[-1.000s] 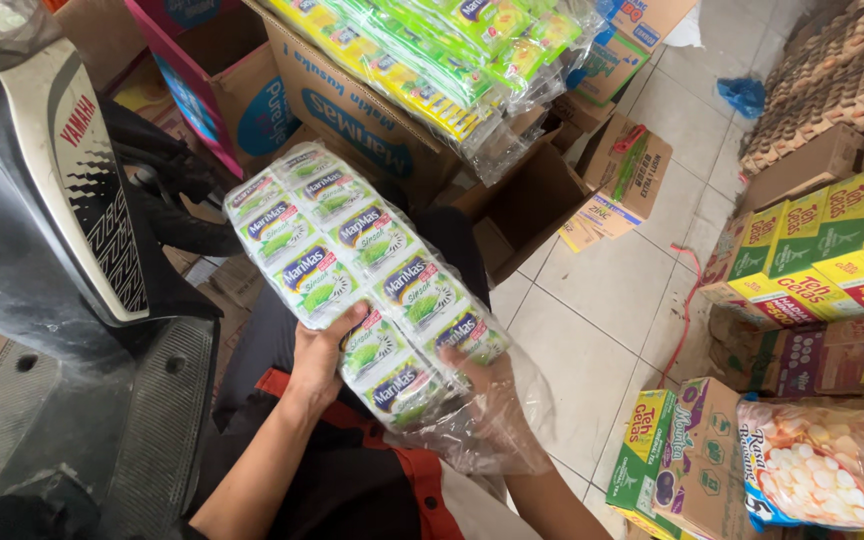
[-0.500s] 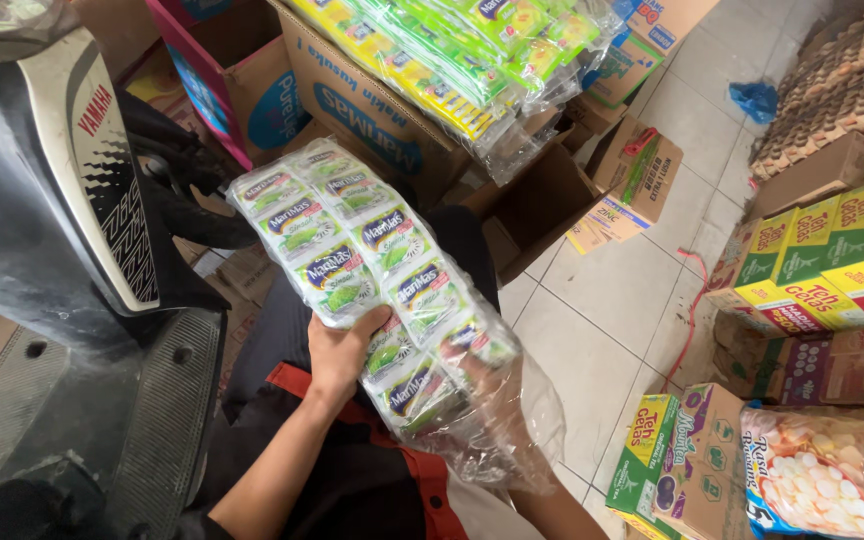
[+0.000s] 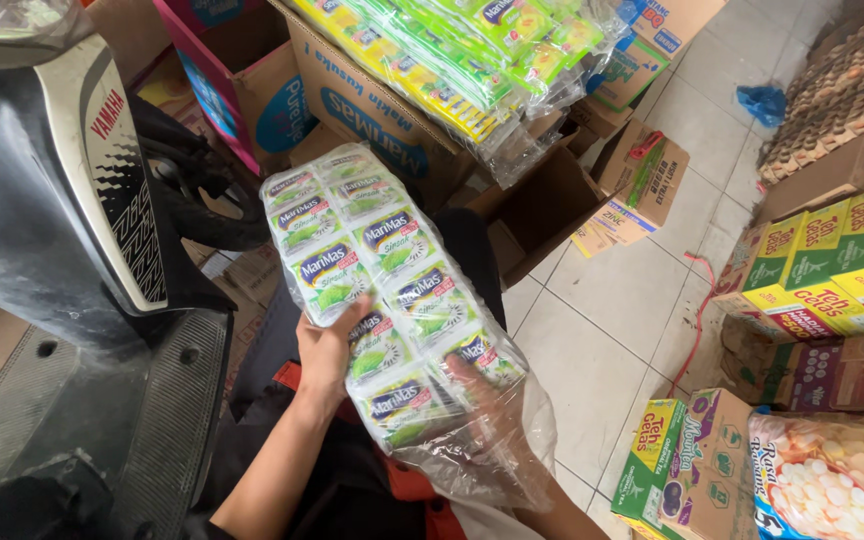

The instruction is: The person sits on the floor and unpacks multiple shrink-wrapped bundles of MariMas crackers, separating them into smaller stacks and placing them into a cardboard box. The person also briefly handles a plastic bag of snacks and a small cardboard box.

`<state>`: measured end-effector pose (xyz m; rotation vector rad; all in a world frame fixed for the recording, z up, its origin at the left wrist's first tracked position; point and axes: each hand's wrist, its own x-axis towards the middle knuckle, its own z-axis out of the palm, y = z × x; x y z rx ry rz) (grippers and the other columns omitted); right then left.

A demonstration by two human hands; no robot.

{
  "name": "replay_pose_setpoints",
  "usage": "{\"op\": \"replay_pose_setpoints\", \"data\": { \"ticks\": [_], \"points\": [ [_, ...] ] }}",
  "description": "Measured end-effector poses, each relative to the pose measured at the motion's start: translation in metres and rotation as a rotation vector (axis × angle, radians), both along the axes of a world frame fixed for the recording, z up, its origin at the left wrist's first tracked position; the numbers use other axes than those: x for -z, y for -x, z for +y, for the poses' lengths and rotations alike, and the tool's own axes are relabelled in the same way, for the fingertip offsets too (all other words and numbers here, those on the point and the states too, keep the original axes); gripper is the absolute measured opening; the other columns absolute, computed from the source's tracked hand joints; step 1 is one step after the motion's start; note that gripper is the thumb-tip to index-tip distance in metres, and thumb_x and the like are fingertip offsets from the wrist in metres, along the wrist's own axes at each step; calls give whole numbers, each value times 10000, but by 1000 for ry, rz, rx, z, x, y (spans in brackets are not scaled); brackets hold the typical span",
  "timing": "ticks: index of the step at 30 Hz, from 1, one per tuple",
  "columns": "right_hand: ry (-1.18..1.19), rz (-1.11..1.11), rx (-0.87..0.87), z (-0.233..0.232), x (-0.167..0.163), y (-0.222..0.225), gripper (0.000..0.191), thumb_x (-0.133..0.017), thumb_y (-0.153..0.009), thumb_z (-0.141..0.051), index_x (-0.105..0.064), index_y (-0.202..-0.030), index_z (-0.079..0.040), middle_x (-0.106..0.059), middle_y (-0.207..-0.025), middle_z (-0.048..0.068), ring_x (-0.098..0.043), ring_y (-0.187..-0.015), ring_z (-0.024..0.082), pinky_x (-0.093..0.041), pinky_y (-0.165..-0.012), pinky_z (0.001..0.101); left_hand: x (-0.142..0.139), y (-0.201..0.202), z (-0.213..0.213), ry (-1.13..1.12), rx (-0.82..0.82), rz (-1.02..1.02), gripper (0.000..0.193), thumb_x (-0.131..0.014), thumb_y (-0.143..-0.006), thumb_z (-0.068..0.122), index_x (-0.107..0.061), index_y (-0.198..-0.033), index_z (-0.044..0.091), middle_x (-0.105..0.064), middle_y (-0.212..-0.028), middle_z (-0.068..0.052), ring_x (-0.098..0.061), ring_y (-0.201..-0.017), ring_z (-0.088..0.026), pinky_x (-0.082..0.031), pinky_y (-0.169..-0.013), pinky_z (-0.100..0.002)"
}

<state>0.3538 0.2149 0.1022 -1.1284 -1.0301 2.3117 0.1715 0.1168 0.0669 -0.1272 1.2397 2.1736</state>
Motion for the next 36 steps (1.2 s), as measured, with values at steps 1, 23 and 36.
{"op": "replay_pose_setpoints", "data": {
  "ticks": [1, 23, 36],
  "points": [
    [43, 55, -15, 0, -1, 1, 496, -779, -797, -192, -629, -1214, 32, -763, -1018, 198, -784, -840, 276, -675, -707, 419, -3, 0, -1, -16, -10, 4, 346, -748, -844, 22, -662, -1175, -29, -754, -1074, -144, -733, -871, -218, -612, -752, -370],
    [123, 147, -45, -12, -18, -29, 585, -735, -859, -249, -555, -1317, 69, -715, -1131, 287, -748, -920, 368, -648, -763, 508, 11, 51, 10, -346, 253, -295, 502, -711, -890, 216, -582, -1309, -30, -711, -1170, -208, -732, -1016, -308, -592, -932, -475],
    [-379, 93, 107, -18, 85, -55, 510, -657, -913, -134, -522, -1387, -5, -720, -1143, 224, -755, -932, 293, -665, -710, 412, 17, 21, 9, -645, 137, -296, 600, -739, -894, 210, -545, -1403, -42, -682, -1272, -211, -696, -1099, -334, -563, -970, -478]
  ]
}}
